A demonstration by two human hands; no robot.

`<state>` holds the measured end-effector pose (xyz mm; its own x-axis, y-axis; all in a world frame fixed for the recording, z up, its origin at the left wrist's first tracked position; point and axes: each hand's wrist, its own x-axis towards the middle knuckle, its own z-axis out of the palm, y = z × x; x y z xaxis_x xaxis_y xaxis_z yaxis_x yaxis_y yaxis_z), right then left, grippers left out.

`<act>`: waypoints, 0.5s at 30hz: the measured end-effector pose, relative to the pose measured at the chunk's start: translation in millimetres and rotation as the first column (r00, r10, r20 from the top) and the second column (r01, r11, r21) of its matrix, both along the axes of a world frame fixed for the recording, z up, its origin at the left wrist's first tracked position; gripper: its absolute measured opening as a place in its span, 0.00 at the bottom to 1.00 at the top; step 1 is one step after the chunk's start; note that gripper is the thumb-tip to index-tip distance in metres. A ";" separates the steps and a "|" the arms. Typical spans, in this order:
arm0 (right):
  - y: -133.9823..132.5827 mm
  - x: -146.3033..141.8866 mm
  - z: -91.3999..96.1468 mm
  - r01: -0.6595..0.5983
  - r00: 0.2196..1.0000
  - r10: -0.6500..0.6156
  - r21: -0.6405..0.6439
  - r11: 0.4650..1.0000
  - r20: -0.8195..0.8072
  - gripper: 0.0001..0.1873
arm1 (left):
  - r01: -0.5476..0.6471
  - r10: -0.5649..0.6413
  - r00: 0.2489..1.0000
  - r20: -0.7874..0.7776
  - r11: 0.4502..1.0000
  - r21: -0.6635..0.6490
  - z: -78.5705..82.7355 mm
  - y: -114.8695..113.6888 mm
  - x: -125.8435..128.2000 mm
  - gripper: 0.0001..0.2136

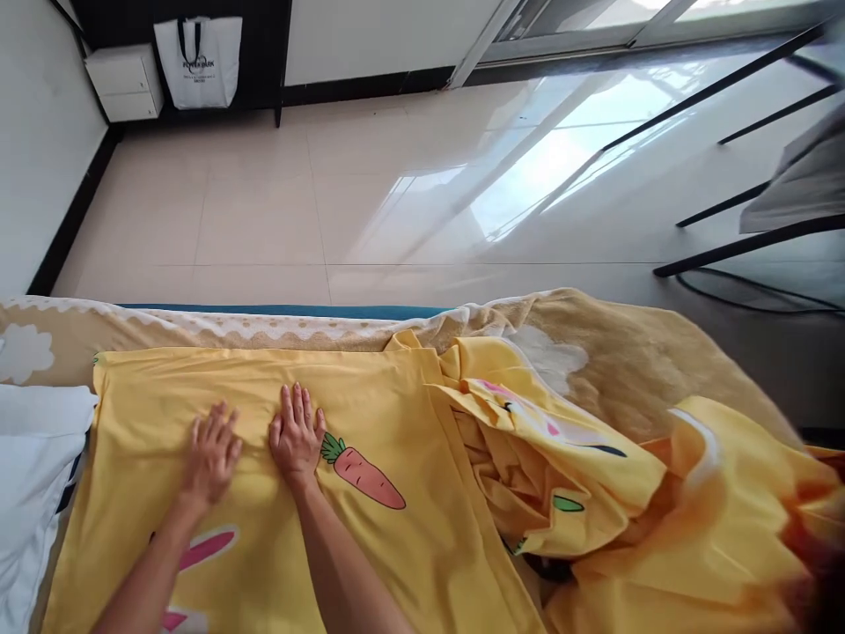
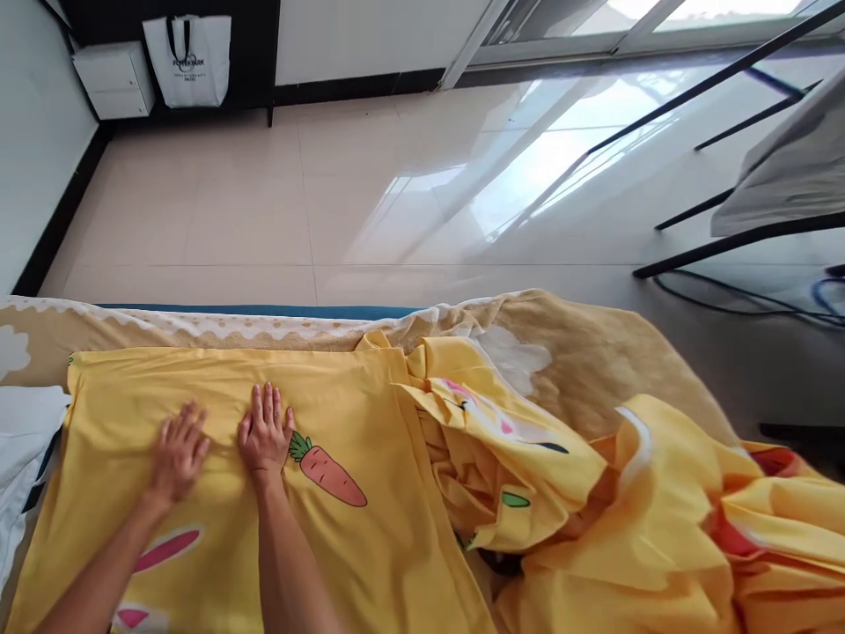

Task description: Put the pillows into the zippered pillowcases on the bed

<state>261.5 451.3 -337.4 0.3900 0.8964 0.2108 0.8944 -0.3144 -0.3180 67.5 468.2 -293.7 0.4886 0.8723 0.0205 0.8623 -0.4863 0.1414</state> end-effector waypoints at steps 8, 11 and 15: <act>-153.1 132.5 -0.2 0.006 1.000 -0.009 -0.238 0.971 -0.010 0.33 | -0.488 0.500 0.866 -0.006 0.848 0.210 -14.6 -116.3 -170.7 0.28; -223.1 184.1 -13.8 -0.020 1.000 0.018 -0.297 0.955 -0.009 0.35 | -0.477 0.492 0.870 -0.007 0.847 0.236 -14.3 -122.3 -205.7 0.28; -230.8 151.9 -13.6 0.168 0.986 -0.160 -0.224 0.960 0.053 0.34 | -0.442 0.453 0.891 0.031 0.850 0.285 -10.4 -125.9 -188.7 0.29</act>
<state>413.3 220.5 -351.0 0.5316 0.8467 0.0245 0.8337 -0.5179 -0.1918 -121.3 342.3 -304.1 0.0518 0.9576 0.2836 0.9979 -0.0609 0.0235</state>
